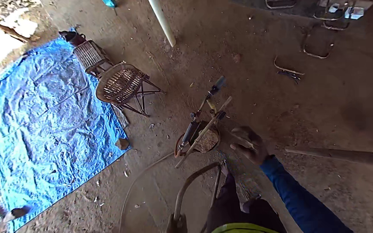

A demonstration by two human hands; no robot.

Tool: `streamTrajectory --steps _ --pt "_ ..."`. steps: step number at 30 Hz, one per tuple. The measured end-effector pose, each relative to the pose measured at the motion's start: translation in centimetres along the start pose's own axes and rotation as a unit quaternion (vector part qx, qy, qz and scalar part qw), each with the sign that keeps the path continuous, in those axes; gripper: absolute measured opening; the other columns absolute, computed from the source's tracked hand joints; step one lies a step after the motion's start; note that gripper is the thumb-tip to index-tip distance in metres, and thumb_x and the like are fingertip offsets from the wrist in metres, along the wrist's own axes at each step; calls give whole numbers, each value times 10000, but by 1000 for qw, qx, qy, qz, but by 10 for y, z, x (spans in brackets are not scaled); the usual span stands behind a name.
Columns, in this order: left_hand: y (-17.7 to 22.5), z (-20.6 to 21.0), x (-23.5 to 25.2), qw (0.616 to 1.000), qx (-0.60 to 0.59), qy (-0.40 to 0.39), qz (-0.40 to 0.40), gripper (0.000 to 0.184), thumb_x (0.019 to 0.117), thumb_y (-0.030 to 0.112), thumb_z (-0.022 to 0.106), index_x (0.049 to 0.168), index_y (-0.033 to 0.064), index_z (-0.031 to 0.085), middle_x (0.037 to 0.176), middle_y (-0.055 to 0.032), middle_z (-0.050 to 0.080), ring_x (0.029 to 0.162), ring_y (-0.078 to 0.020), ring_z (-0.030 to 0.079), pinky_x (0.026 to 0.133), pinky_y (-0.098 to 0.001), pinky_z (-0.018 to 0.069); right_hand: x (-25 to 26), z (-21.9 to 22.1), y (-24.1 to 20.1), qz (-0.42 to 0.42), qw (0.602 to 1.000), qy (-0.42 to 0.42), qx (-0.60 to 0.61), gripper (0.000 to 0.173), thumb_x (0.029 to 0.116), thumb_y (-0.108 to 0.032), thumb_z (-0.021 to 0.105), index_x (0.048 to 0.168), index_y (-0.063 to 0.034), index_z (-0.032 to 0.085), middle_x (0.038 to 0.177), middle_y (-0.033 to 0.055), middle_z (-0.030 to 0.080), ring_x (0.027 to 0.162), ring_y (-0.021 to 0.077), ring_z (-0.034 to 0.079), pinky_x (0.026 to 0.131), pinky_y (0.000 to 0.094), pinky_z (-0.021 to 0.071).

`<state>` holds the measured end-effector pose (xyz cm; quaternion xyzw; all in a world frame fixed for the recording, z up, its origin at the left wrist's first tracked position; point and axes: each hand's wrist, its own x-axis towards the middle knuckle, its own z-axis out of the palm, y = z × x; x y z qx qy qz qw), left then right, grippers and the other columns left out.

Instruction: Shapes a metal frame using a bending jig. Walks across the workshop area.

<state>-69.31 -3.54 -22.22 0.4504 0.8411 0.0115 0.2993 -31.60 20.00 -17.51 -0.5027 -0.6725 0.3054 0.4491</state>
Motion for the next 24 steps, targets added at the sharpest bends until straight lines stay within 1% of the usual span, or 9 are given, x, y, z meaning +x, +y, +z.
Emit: streamTrajectory --steps 2,5,9,12,15,17,19,21,24 --pt "30 -3 17 995 -59 22 77 318 926 211 712 1113 -45 689 783 -199 690 704 -359 679 695 -605 547 -32 2 26 31 999 8 -5 191 968 -217 713 1096 -84 764 1058 65 751 1009 162 716 934 390 601" --pt "90 -14 34 977 -119 53 171 299 902 209 720 1082 -29 694 770 -143 673 662 -260 646 654 -525 545 -80 -33 17 57 993 64 -76 205 1016 -204 630 1132 -103 765 1021 53 757 958 157 720 909 389 594" --pt "183 -11 38 925 -257 31 277 311 861 205 735 1061 -27 683 783 -36 651 590 -75 576 564 -299 530 -141 -139 -95 107 939 193 -265 445 982 -364 665 1321 -77 657 908 43 728 770 180 706 696 416 621" --pt "256 1 12 873 -409 -91 250 343 855 161 718 1140 -6 624 763 -24 640 456 -98 513 394 -279 474 -217 -216 -147 219 882 163 -384 655 913 -461 728 1421 -88 547 1073 67 710 948 238 710 806 491 615" --pt "328 13 -36 816 -489 -203 234 243 906 91 659 1129 33 581 595 5 529 377 -96 444 344 -263 436 -360 -258 -114 476 775 59 -412 320 968 -376 677 1163 -127 726 1137 125 725 1090 348 686 955 598 526" --pt "364 26 -73 790 -501 -273 226 94 955 77 617 1039 58 579 517 27 445 353 -88 413 336 -256 424 -444 -268 -110 550 727 38 -410 261 989 -291 628 1148 -118 741 1106 166 737 1062 403 695 932 631 518" --pt "390 44 -110 785 -475 -335 214 37 1009 106 587 1012 74 568 510 27 409 361 -92 406 348 -259 429 -468 -282 -140 491 742 137 -435 264 946 -247 670 1153 -101 742 931 191 755 830 444 732 696 667 552" --pt "406 66 -149 791 -431 -386 201 78 1036 143 559 987 82 565 510 30 391 363 -97 402 354 -271 439 -462 -300 -180 398 757 226 -466 444 971 -425 627 1259 -92 687 755 132 721 605 366 704 517 589 551" --pt "422 102 -202 794 -385 -434 182 132 1048 179 568 980 66 554 519 14 378 366 -113 390 351 -290 434 -473 -328 -198 386 773 268 -427 638 983 -638 530 1301 -89 603 703 49 664 552 252 652 487 502 543"
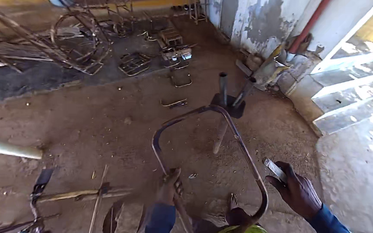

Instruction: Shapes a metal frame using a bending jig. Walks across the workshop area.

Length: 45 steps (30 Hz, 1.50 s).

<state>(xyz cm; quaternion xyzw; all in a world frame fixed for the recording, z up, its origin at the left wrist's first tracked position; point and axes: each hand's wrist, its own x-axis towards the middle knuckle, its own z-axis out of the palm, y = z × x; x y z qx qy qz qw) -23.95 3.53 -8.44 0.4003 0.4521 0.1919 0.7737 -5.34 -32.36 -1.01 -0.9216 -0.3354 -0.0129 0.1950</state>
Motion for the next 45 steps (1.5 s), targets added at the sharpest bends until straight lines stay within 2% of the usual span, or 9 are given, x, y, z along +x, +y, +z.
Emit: streamTrajectory --steps 4,7,12,16,21,34,37,41,45 --pt "-9 55 9 997 53 -5 -52 210 1055 259 581 981 63 565 538 10 383 369 -112 382 342 -285 414 10 -16 46 45 995 -73 41 527 963 -518 642 1287 -105 595 793 84 683 666 290 684 601 536 569" --pt "-10 74 10 993 82 7 -90 258 1062 297 567 959 61 560 550 6 396 377 -111 388 354 -279 420 27 -53 52 -22 999 -17 45 715 897 -504 720 1435 -90 494 929 40 689 707 213 665 602 469 588" --pt "4 92 34 986 116 -16 -116 264 1056 313 580 978 61 565 559 10 386 376 -108 380 349 -276 415 8 26 130 115 992 30 37 529 985 -517 579 1153 -26 680 754 186 690 670 421 690 603 665 520" --pt "-2 91 44 985 120 -18 -126 266 1058 308 578 959 62 555 556 2 381 374 -118 376 353 -282 421 49 13 85 -48 992 119 18 632 1016 -579 495 1202 8 639 803 114 700 594 289 668 489 521 533" --pt "-10 91 43 985 133 -2 -110 283 1045 335 607 974 65 559 554 -3 383 374 -120 384 350 -281 423 146 25 55 -223 973 54 -2 406 1028 -493 537 1253 -223 740 889 65 696 738 257 684 598 462 559" --pt "-21 89 45 982 172 -15 -82 222 994 177 694 976 21 538 563 -16 416 396 -120 432 390 -274 464 254 58 38 -297 951 -43 -75 445 988 -600 571 1291 -310 722 933 82 685 812 276 668 714 465 543" --pt "-19 93 46 979 183 6 -93 324 1032 292 645 902 23 519 530 -26 421 378 -135 446 381 -297 475 262 64 40 -323 944 -40 -57 369 1008 -497 598 1245 -254 742 1081 79 697 945 287 670 786 473 554" --pt "-18 94 47 975 197 16 -102 401 1061 373 576 881 16 547 527 -36 448 377 -142 456 384 -302 478 268 77 36 -375 926 -40 -7 284 1005 -184 621 1262 -140 732 1223 100 707 1215 300 633 1065 477 490" --pt "-16 96 45 974 200 16 -100 415 1070 380 553 870 17 557 517 -30 435 377 -145 449 391 -310 480 262 92 23 -383 922 -52 1 446 952 -60 605 1356 -230 690 1188 102 701 1160 313 640 1074 513 474"
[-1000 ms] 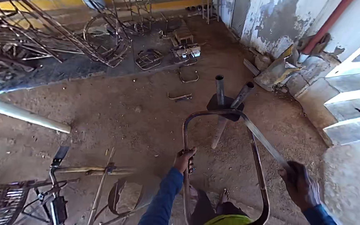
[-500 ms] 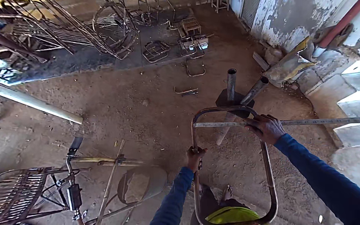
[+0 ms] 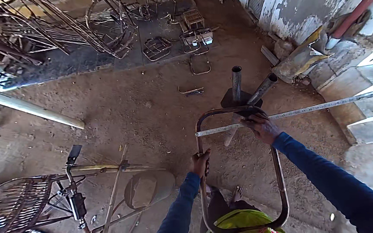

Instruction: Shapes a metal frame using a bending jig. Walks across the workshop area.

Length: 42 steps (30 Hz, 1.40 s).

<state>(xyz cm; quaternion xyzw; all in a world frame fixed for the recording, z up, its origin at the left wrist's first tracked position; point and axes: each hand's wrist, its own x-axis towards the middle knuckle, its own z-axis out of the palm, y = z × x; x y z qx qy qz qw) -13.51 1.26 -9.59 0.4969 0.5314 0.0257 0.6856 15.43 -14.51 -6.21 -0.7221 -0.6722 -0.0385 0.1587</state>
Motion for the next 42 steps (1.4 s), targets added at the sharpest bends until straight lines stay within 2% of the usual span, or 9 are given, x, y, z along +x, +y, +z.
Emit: streamTrajectory --steps 4,7,9,13,25,31,35,37,42 --pt "-1 0 1 1000 -5 2 -2 407 1065 378 564 874 20 548 524 -29 428 378 -143 443 391 -309 477 6 11 -15 19 999 3 -47 354 1048 -405 542 1302 -219 704 1206 43 699 1090 267 656 930 482 511" --pt "-1 0 1 1000 -4 2 -3 397 1063 377 569 886 22 548 520 -30 431 373 -146 444 384 -309 476 9 15 -19 3 1000 15 -12 291 1033 -239 578 1267 -151 725 1280 52 703 1158 267 665 1019 440 525" --pt "-1 -1 1 1000 -8 0 -3 395 1060 375 575 891 19 550 518 -32 428 370 -146 440 380 -311 475 9 16 -22 8 1000 3 11 343 992 -149 597 1307 -212 717 1245 54 707 1142 277 652 1002 459 516" --pt "-1 -1 1 1000 -4 1 -1 380 1058 372 582 902 27 555 528 -29 430 375 -143 443 384 -308 475 7 21 -22 59 998 36 13 301 1040 -398 573 1276 -314 741 1077 46 693 1072 238 635 981 467 478" --pt "0 2 3 1000 -8 0 -8 358 1051 347 600 913 22 543 533 -30 420 367 -144 430 370 -311 472 12 20 -29 110 993 43 9 270 1032 -366 589 1242 -320 752 1099 18 690 1070 231 620 981 487 450" --pt "-1 -2 0 1000 17 3 19 324 1065 307 575 908 23 568 535 -14 432 382 -133 430 378 -312 462 25 12 -62 133 989 27 61 255 967 -52 613 1183 -53 749 1322 108 685 1293 284 603 1142 470 441" --pt "-2 5 0 1000 6 6 24 294 1065 299 570 918 44 564 522 6 412 364 -121 406 350 -317 449 20 19 -64 126 989 25 67 518 847 57 672 1301 -188 723 1309 69 684 1280 273 589 1144 478 420" --pt "-2 6 1 1000 6 9 21 302 1063 307 572 906 50 554 513 10 393 351 -118 390 334 -317 445 20 23 -61 105 992 27 66 543 840 37 699 1315 -226 717 1302 74 676 1277 286 577 1145 499 403" --pt "-3 9 0 1000 -3 12 15 302 1060 297 577 882 57 534 493 17 364 336 -112 371 321 -309 429 21 30 -57 111 990 48 77 259 1012 -228 629 1237 -232 758 1250 48 689 1246 250 579 1130 470 394"
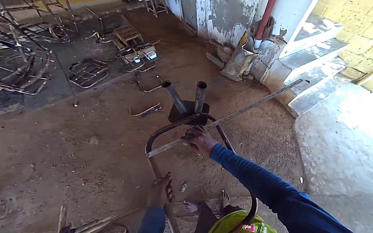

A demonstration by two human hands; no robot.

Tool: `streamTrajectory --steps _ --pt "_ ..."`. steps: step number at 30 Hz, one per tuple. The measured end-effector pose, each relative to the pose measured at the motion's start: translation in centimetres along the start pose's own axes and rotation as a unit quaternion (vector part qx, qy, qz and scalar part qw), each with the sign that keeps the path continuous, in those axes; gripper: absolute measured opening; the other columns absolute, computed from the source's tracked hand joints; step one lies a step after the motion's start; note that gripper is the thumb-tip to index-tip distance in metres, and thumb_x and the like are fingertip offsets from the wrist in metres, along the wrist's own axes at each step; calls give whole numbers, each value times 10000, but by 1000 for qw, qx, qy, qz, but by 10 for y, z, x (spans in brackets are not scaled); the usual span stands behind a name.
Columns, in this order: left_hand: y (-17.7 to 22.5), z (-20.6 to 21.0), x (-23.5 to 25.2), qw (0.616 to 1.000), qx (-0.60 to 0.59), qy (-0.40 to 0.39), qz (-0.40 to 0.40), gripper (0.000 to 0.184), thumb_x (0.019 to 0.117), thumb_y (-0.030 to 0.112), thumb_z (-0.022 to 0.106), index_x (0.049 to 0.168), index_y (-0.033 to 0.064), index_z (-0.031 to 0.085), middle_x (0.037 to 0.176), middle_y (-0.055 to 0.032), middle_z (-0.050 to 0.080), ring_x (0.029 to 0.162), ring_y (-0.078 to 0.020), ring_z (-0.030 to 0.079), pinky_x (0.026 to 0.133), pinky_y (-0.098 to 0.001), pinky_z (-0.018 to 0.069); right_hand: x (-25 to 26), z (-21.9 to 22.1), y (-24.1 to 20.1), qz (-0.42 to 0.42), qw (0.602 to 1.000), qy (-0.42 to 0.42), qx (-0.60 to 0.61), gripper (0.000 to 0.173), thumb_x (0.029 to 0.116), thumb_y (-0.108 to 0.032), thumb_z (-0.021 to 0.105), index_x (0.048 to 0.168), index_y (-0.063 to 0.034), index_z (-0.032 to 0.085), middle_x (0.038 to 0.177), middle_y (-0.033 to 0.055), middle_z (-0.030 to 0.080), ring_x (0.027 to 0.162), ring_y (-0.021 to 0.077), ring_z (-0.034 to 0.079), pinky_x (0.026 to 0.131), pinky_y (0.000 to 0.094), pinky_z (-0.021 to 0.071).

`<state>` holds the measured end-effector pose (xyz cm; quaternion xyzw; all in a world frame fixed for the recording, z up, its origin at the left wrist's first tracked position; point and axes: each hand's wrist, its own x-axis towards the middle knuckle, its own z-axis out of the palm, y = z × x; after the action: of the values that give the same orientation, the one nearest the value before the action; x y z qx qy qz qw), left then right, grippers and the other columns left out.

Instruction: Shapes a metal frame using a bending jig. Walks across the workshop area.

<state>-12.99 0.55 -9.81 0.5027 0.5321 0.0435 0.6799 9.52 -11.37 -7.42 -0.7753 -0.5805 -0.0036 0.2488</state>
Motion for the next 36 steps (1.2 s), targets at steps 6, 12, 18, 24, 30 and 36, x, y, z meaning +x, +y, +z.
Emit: streamTrajectory --steps 6,12,18,24,30,36 --pt "-4 0 3 1000 -16 -1 9 275 1049 265 601 883 57 532 494 12 364 335 -119 374 319 -309 427 0 11 2 -7 999 48 -10 257 981 -174 647 1191 -244 778 1207 35 700 1195 249 599 1090 482 419" --pt "-8 -4 6 1000 -20 -5 13 171 1003 135 658 913 37 551 493 1 371 332 -125 376 316 -308 425 -3 20 6 -43 994 102 -13 265 946 -141 665 1160 -237 789 1158 42 701 1145 251 615 1045 487 446" --pt "-8 -6 7 1000 2 -11 23 70 1007 82 614 1020 17 591 508 -4 380 347 -135 392 334 -314 436 -4 25 4 -42 990 133 5 207 938 -183 680 1096 -230 805 1189 28 716 1150 240 629 1040 497 457" --pt "-1 -4 3 999 19 -23 18 77 1015 83 597 1026 7 602 555 -10 439 395 -132 429 391 -303 460 -3 36 10 -57 983 175 12 187 993 -301 663 1049 -208 815 1110 51 741 1092 241 663 1014 512 484" --pt "-1 -12 6 1000 16 -27 -1 106 1002 73 620 1054 -17 597 571 -30 461 409 -138 457 413 -297 477 -2 40 6 -37 981 192 20 183 987 -298 659 1070 -243 813 1108 27 733 1082 226 639 1002 504 438" --pt "0 -11 3 999 6 -34 -6 92 983 27 613 1060 -18 588 575 -33 456 404 -135 451 400 -285 465 5 34 5 -21 983 182 17 183 981 -304 672 1069 -230 815 1070 29 725 1069 236 627 1009 518 422"
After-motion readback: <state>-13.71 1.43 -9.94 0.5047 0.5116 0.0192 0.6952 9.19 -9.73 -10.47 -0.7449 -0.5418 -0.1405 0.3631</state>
